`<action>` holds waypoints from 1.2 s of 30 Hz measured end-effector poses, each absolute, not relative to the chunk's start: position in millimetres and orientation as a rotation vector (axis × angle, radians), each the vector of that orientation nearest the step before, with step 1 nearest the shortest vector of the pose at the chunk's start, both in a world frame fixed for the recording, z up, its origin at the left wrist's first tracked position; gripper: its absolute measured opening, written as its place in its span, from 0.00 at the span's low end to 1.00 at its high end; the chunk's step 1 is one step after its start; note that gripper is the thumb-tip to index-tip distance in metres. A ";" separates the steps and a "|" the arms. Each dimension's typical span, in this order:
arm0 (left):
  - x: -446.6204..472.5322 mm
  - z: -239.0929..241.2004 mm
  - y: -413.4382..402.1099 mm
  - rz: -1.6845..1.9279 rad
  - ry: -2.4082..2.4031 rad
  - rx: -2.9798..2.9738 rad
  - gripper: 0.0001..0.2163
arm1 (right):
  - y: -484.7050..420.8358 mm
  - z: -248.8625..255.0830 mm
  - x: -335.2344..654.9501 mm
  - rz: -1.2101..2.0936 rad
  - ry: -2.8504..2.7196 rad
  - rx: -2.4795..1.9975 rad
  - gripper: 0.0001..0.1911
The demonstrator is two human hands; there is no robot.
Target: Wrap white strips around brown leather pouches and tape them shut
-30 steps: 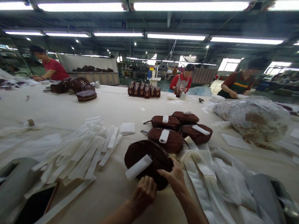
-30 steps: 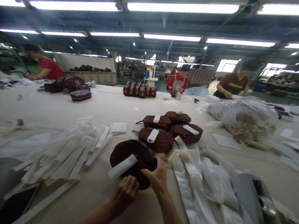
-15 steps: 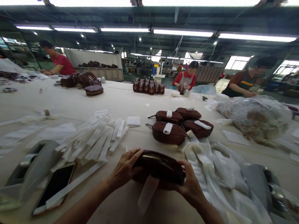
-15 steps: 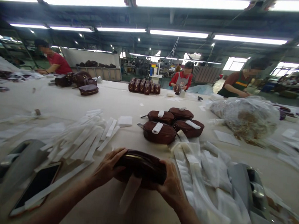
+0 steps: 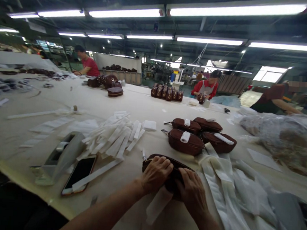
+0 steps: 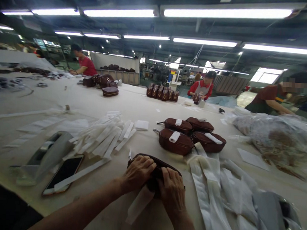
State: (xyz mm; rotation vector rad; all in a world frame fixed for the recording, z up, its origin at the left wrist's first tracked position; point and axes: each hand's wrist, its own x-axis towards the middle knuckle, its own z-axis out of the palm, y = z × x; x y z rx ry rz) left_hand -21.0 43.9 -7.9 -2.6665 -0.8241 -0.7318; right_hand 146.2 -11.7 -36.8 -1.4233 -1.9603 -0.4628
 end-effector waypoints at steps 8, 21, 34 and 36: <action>-33.3 3.6 69.7 -0.681 -0.889 -3.059 0.10 | 1.6 -28.6 161.4 -0.280 -2.045 -1.516 0.15; -65.8 -21.0 63.3 -1.071 -0.903 -2.903 0.14 | -10.4 -32.9 158.5 -0.310 -2.032 -1.488 0.13; -69.0 -19.6 43.6 -1.193 -0.669 -2.715 0.11 | -15.7 -7.4 156.2 0.042 -2.015 -1.593 0.09; -66.5 -28.3 28.2 -1.133 -0.606 -2.743 0.13 | -15.4 -6.5 154.2 0.004 -2.042 -1.604 0.09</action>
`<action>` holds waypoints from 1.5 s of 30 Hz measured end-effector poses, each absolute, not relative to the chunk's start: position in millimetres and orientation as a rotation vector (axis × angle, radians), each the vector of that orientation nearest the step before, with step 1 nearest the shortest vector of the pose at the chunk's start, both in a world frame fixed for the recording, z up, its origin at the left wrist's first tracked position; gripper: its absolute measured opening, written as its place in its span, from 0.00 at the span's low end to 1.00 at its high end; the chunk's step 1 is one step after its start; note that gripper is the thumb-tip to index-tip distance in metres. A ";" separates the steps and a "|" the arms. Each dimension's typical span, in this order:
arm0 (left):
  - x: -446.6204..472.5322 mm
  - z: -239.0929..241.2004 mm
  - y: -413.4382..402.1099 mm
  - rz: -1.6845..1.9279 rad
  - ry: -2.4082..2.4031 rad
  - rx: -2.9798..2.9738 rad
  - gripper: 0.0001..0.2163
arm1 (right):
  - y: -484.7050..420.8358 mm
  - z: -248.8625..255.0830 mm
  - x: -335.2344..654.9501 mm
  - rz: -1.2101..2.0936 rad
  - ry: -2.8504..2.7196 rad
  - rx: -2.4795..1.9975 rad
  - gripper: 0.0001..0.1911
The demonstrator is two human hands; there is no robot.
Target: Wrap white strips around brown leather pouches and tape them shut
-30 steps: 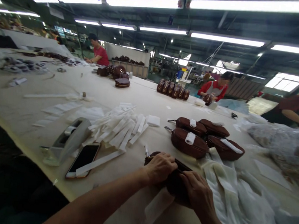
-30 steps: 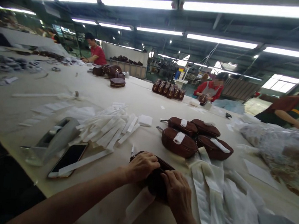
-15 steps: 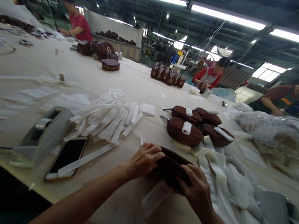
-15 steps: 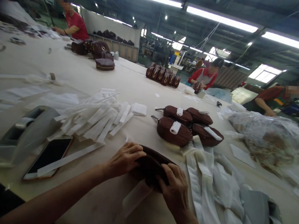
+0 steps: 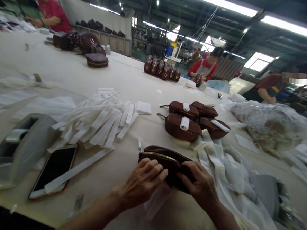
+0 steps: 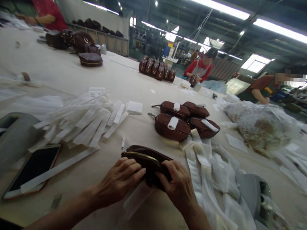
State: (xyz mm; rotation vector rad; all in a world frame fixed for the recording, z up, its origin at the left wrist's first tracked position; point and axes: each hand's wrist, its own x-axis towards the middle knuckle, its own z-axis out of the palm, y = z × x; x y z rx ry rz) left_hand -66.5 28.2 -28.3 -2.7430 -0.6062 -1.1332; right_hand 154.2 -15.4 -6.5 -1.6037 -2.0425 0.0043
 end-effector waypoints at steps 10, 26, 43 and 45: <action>-41.7 -30.9 -16.0 -1.044 -1.138 -3.029 0.08 | -4.5 7.7 135.0 -0.328 -2.136 -1.634 0.20; -21.7 -61.1 -13.3 -1.379 -1.121 -2.641 0.03 | 5.4 12.4 142.8 0.458 -2.108 -1.808 0.11; -13.4 -52.5 -12.1 -1.166 -1.234 -2.623 0.08 | -2.9 1.8 143.4 0.598 -1.964 -1.773 0.08; -13.2 -55.7 -12.1 -1.191 -1.225 -2.610 0.07 | -4.0 2.3 143.0 0.603 -1.951 -1.779 0.08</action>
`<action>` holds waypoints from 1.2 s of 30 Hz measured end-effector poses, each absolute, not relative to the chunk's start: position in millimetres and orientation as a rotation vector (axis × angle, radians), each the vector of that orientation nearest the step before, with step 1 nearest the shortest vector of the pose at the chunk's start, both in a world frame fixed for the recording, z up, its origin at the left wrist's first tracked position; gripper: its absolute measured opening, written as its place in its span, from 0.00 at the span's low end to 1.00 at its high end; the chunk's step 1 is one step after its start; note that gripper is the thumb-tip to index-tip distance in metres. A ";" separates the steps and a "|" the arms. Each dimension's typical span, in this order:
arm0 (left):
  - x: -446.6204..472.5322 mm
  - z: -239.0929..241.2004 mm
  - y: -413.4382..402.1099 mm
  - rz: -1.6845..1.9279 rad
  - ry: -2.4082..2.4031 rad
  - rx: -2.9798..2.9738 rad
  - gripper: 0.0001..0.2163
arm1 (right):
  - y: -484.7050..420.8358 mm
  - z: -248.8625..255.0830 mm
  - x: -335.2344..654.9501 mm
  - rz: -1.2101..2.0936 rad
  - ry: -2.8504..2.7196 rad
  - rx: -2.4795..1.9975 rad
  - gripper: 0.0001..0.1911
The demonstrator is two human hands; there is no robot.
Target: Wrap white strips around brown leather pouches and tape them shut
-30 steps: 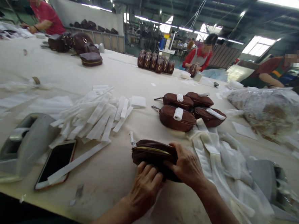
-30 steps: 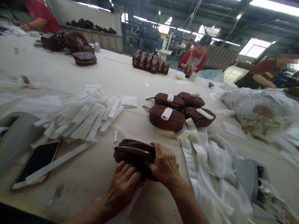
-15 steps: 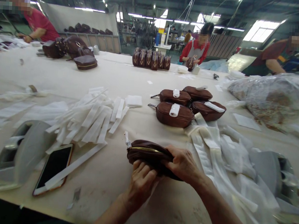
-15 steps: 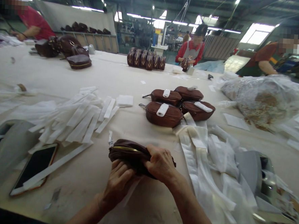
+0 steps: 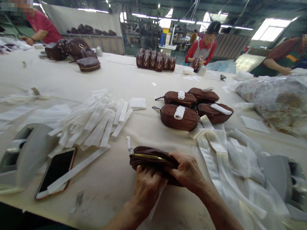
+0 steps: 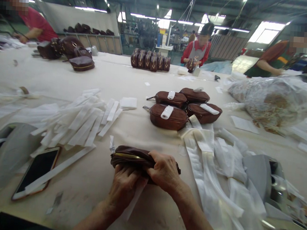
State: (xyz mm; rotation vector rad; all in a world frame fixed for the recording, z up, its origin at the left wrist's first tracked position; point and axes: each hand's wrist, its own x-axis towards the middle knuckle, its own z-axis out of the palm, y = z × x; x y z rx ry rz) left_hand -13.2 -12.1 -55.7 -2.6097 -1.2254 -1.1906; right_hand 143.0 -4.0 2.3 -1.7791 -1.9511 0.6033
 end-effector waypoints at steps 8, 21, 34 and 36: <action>-13.3 -63.6 -13.6 -1.380 -1.086 -2.557 0.06 | -5.4 1.8 145.6 0.658 -1.913 -1.779 0.10; -7.6 -59.4 -7.3 -1.307 -1.125 -2.555 0.08 | -6.7 -0.5 141.5 0.661 -1.900 -1.787 0.07; -54.9 -27.4 -23.2 -1.194 -0.843 -2.732 0.06 | -31.0 23.7 122.8 0.841 -1.797 -1.938 0.08; -62.8 -31.3 -46.5 -1.249 -1.014 -2.637 0.06 | -38.5 23.9 114.4 0.794 -1.823 -1.992 0.08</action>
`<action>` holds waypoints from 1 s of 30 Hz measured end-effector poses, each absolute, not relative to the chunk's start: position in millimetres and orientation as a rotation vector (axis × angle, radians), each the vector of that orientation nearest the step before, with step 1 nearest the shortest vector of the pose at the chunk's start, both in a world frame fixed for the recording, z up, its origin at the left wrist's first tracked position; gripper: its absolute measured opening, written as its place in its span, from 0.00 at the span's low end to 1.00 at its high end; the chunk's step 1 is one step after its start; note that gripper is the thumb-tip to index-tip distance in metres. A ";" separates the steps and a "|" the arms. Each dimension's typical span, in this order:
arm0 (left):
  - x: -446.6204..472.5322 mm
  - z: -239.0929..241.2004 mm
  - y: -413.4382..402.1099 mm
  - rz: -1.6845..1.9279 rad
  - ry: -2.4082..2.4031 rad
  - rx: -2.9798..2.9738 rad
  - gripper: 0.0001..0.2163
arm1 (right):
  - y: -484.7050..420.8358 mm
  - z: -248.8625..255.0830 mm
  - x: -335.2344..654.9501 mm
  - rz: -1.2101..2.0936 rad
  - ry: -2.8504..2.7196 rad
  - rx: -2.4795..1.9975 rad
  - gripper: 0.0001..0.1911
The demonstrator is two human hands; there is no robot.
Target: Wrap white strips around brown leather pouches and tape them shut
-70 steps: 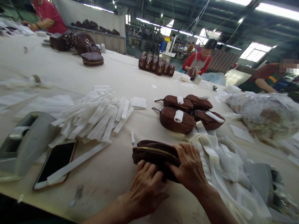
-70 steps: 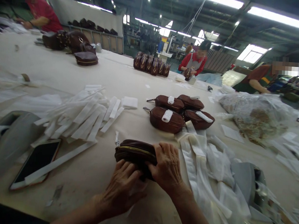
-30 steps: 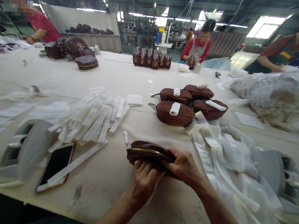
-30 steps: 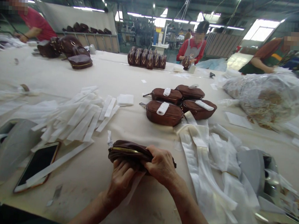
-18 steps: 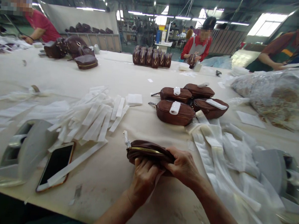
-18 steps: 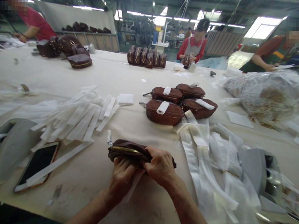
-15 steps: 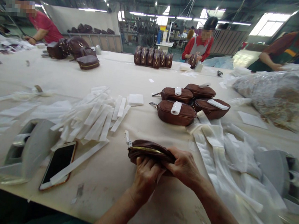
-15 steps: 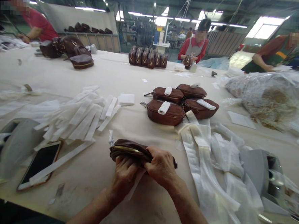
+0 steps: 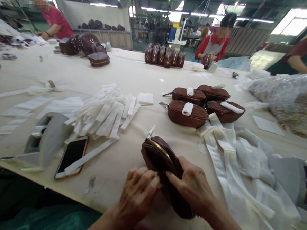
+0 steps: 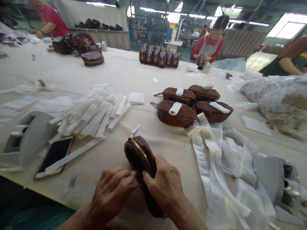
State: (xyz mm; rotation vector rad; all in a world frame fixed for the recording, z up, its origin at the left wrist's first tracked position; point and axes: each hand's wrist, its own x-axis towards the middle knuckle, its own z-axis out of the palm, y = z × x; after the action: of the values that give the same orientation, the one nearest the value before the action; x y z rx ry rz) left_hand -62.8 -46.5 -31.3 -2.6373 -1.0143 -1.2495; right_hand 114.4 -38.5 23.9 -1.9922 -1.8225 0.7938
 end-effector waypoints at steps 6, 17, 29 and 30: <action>-54.8 -45.2 -83.0 -1.076 -1.971 -2.728 0.13 | -47.0 20.1 101.5 0.901 -1.779 -2.009 0.12; -54.8 -31.7 -82.8 -1.106 -2.670 -2.632 0.05 | -59.2 -5.9 108.2 1.332 -1.319 -1.665 0.22; -46.6 -43.7 -78.4 -1.881 -2.884 -2.382 0.08 | -63.2 -12.4 104.1 1.573 -0.882 -1.469 0.19; -45.1 -44.5 -78.3 -1.918 -2.920 -2.339 0.08 | -63.7 -12.4 103.9 1.581 -0.856 -1.463 0.19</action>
State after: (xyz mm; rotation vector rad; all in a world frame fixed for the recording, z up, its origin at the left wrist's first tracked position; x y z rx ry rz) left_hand -45.1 -78.3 -44.5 -2.3393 -2.9205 -1.9184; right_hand 103.9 -63.7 -12.4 -1.4632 -0.8563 1.5809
